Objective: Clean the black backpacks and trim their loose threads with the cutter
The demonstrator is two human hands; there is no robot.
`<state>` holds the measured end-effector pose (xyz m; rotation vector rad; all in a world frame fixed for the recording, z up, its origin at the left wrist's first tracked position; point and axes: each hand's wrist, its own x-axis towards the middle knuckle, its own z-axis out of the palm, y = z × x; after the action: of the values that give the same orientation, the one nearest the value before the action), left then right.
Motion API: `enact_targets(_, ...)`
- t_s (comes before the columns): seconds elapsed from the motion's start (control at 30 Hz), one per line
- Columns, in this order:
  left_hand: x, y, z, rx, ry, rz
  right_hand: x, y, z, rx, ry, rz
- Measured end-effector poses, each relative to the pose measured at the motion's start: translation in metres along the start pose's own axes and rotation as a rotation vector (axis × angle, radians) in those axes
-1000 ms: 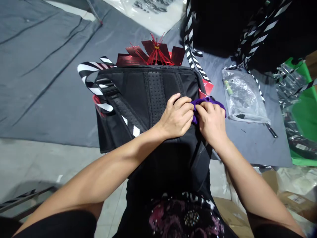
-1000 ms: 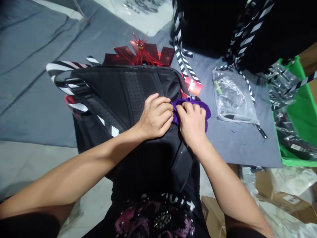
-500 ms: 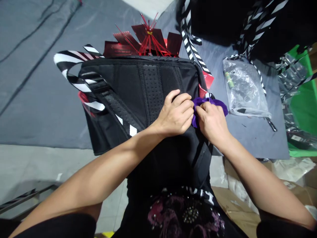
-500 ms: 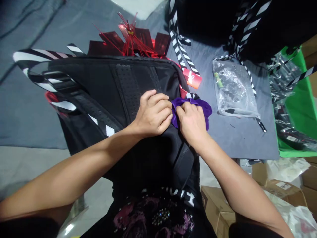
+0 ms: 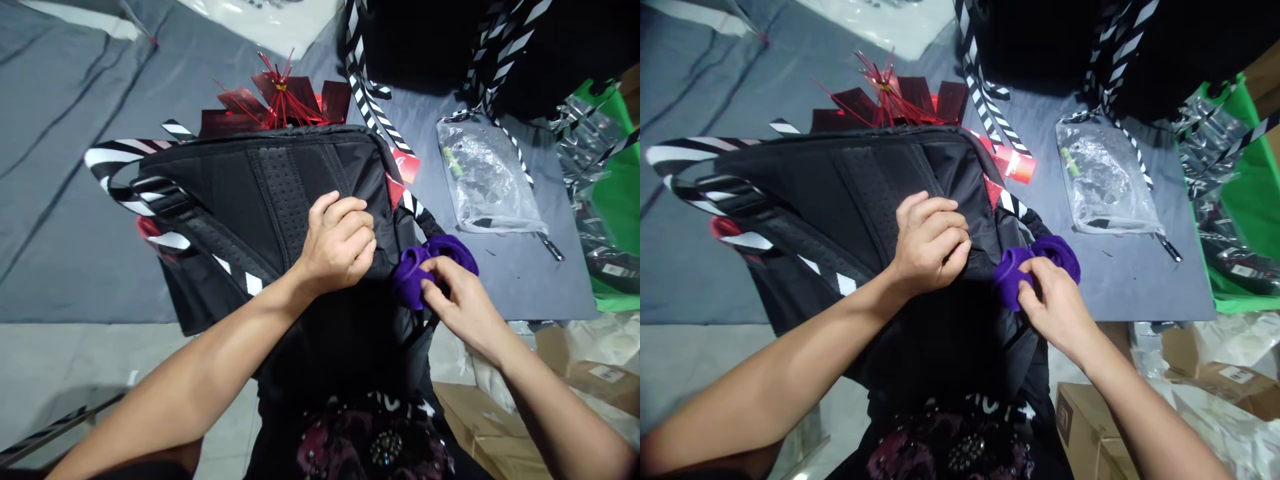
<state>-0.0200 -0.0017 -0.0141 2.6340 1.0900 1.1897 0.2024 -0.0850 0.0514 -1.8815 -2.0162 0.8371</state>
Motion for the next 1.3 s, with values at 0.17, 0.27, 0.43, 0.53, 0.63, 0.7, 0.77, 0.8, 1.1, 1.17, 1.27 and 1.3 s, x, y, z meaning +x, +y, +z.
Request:
enact_targets(0.17, 0.0, 0.003, 0.0, 0.041, 0.006, 0.017, 0.025, 0.004, 0.021, 0.163, 0.384, 0.005)
enact_targets(0.27, 0.001, 0.002, 0.002, 0.094, -0.005, 0.032, 0.054, 0.001, 0.036, 0.045, 0.411, -0.032)
enact_targets(0.43, 0.002, -0.004, 0.011, 0.089, -0.058, 0.05, 0.1, -0.005, 0.053, -0.179, 0.351, 0.033)
enact_targets(0.53, 0.002, -0.006, 0.012, 0.02, -0.085, 0.002, 0.108, -0.007, 0.053, -0.249, 0.366, 0.017)
enact_targets(0.63, 0.002, -0.005, 0.01, 0.018, -0.092, -0.007, 0.1, -0.005, 0.049, -0.238, 0.316, 0.058)
enact_targets(0.7, 0.002, -0.005, 0.01, 0.04, -0.086, 0.02, 0.095, -0.003, 0.047, -0.202, 0.25, 0.084)
enact_targets(0.77, 0.002, -0.005, 0.01, 0.046, -0.078, 0.04, 0.095, -0.003, 0.048, -0.184, 0.232, 0.102)
enact_targets(0.8, 0.002, -0.005, 0.011, 0.044, -0.075, 0.041, 0.097, -0.004, 0.049, -0.19, 0.256, 0.106)
enact_targets(1.1, 0.002, -0.005, 0.011, 0.009, -0.118, -0.009, 0.098, 0.0, 0.052, -0.205, 0.274, 0.059)
enact_targets(1.17, 0.002, -0.005, 0.011, 0.028, -0.11, 0.006, 0.101, -0.001, 0.055, -0.218, 0.332, 0.054)
enact_targets(1.27, 0.001, -0.006, 0.01, 0.062, -0.063, 0.017, 0.108, 0.003, 0.056, -0.078, 0.493, 0.034)
enact_targets(1.3, 0.001, -0.006, 0.01, 0.068, -0.042, 0.02, 0.108, 0.009, 0.054, 0.035, 0.56, 0.043)
